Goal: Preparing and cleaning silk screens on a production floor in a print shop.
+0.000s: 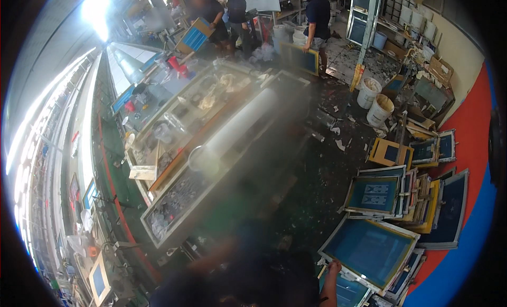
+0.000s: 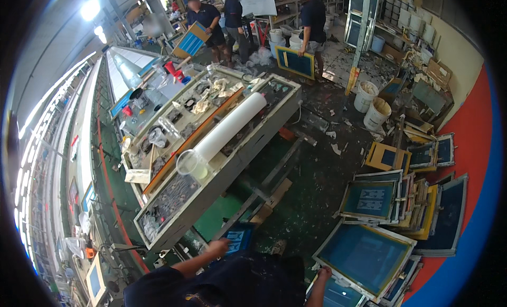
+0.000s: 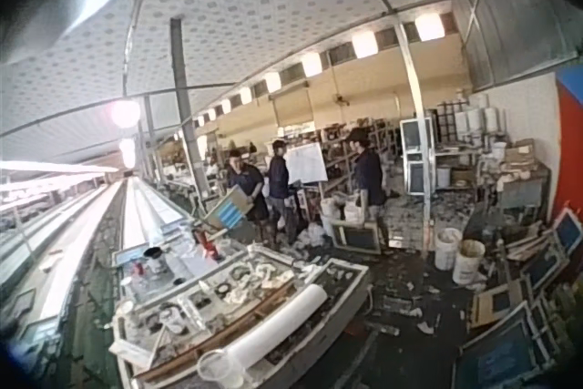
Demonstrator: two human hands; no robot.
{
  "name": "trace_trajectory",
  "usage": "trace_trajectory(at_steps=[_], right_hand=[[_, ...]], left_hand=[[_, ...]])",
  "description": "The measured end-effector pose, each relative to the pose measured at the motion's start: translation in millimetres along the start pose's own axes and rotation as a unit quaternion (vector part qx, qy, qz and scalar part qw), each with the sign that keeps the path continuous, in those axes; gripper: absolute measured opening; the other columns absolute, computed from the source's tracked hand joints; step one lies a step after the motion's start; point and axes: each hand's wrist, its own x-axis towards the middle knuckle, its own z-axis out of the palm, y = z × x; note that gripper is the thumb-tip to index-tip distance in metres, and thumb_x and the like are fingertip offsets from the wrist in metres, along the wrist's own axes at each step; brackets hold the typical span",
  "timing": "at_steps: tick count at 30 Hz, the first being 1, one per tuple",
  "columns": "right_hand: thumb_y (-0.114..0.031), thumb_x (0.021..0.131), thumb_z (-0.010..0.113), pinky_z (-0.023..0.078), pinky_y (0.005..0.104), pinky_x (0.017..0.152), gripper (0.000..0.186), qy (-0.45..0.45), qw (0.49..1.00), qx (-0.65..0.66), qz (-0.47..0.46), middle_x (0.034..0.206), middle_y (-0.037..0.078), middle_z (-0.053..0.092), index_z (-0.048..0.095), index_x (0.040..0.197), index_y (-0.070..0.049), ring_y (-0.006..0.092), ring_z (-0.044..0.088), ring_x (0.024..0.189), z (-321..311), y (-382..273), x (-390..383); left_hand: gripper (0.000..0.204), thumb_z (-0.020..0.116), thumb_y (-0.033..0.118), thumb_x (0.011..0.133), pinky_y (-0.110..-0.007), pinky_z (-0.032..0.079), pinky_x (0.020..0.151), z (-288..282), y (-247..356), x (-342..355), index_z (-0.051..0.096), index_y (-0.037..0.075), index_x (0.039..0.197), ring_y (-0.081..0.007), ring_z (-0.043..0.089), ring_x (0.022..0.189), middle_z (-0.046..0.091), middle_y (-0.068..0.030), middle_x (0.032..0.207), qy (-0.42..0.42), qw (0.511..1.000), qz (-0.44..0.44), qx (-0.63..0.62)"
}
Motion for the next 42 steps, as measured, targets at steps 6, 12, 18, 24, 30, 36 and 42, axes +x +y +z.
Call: trace_trajectory(at_steps=[6, 12, 18, 24, 30, 36, 42], right_hand=[[0.006, 0.072, 0.051, 0.032, 0.0263, 0.038, 0.020, 0.082, 0.992, -0.043, 0.083, 0.059, 0.003, 0.051, 0.059, 0.085, -0.006, 0.0127, 0.044, 0.043, 81.8, -95.0, 139.8], [0.005, 0.069, 0.053, 0.035, 0.0284, 0.040, 0.018, 0.052, 0.995, -0.047, 0.073, 0.062, 0.004, 0.053, 0.060, 0.081, -0.006, 0.0157, 0.049, 0.046, 65.3, -115.1, 294.2], [-0.004, 0.074, 0.060, 0.041, 0.0343, 0.042, 0.003, 0.006, 0.979, -0.191, 0.073, 0.063, 0.007, 0.056, 0.063, 0.073, -0.005, 0.0200, 0.054, 0.049, 103.5, -153.8, 445.1], [-0.003, 0.083, 0.064, 0.040, 0.0356, 0.042, 0.003, 0.139, 0.956, -0.259, -0.007, 0.062, 0.009, 0.057, 0.066, 0.081, -0.003, 0.0193, 0.053, 0.049, 108.9, -257.6, 601.2], [0.005, 0.078, 0.054, 0.043, 0.0316, 0.050, 0.014, -0.030, 0.963, -0.262, 0.062, 0.071, 0.007, 0.061, 0.063, 0.086, -0.002, 0.0161, 0.055, 0.055, 258.1, -354.2, 724.0], [0.007, 0.069, 0.051, 0.043, 0.0291, 0.048, 0.019, -0.253, 0.943, -0.213, 0.034, 0.067, 0.007, 0.059, 0.061, 0.083, 0.000, 0.0161, 0.055, 0.053, 403.8, -421.1, 804.0], [0.008, 0.069, 0.051, 0.044, 0.0313, 0.044, 0.019, -0.228, 0.932, -0.280, 0.023, 0.070, 0.010, 0.062, 0.061, 0.083, 0.000, 0.0181, 0.058, 0.055, 505.2, -476.7, 872.7]], left_hand=[[0.039, 0.064, 0.026, 0.085, -0.047, 0.052, 0.086, 92.5, 137.9, 157.4, 0.065, 0.008, 0.119, -0.0346, 0.066, 0.104, 0.067, -0.0160, 0.118, -0.077, 0.958, 0.124, -0.246], [0.045, 0.067, 0.034, 0.082, -0.046, 0.051, 0.090, -20.8, 179.6, 322.9, 0.066, 0.007, 0.118, -0.0338, 0.065, 0.109, 0.066, -0.0153, 0.121, -0.238, 0.966, 0.068, -0.068], [0.052, 0.063, 0.044, 0.082, -0.043, 0.051, 0.094, -42.8, 274.1, 422.9, 0.067, 0.014, 0.124, -0.0324, 0.063, 0.114, 0.069, -0.0152, 0.117, -0.015, 0.940, -0.269, -0.209], [0.034, 0.057, 0.027, 0.085, -0.045, 0.051, 0.087, -149.7, 492.7, 559.6, 0.068, 0.015, 0.115, -0.0354, 0.064, 0.105, 0.071, -0.0136, 0.106, -0.018, 0.985, -0.013, -0.173], [0.031, 0.054, 0.022, 0.086, -0.045, 0.052, 0.085, -269.0, 600.0, 638.8, 0.067, 0.012, 0.113, -0.0339, 0.065, 0.101, 0.070, -0.0132, 0.106, -0.001, 0.978, -0.075, -0.196], [0.033, 0.054, 0.021, 0.085, -0.046, 0.052, 0.086, -218.2, 560.3, 780.6, 0.066, 0.011, 0.114, -0.0371, 0.064, 0.101, 0.069, -0.0160, 0.107, -0.038, 0.966, 0.076, -0.245], [0.032, 0.054, 0.027, 0.088, -0.049, 0.051, 0.086, -251.1, 594.9, 851.9, 0.067, 0.009, 0.112, -0.0400, 0.063, 0.101, 0.068, -0.0186, 0.106, 0.019, 0.979, -0.006, -0.203]])
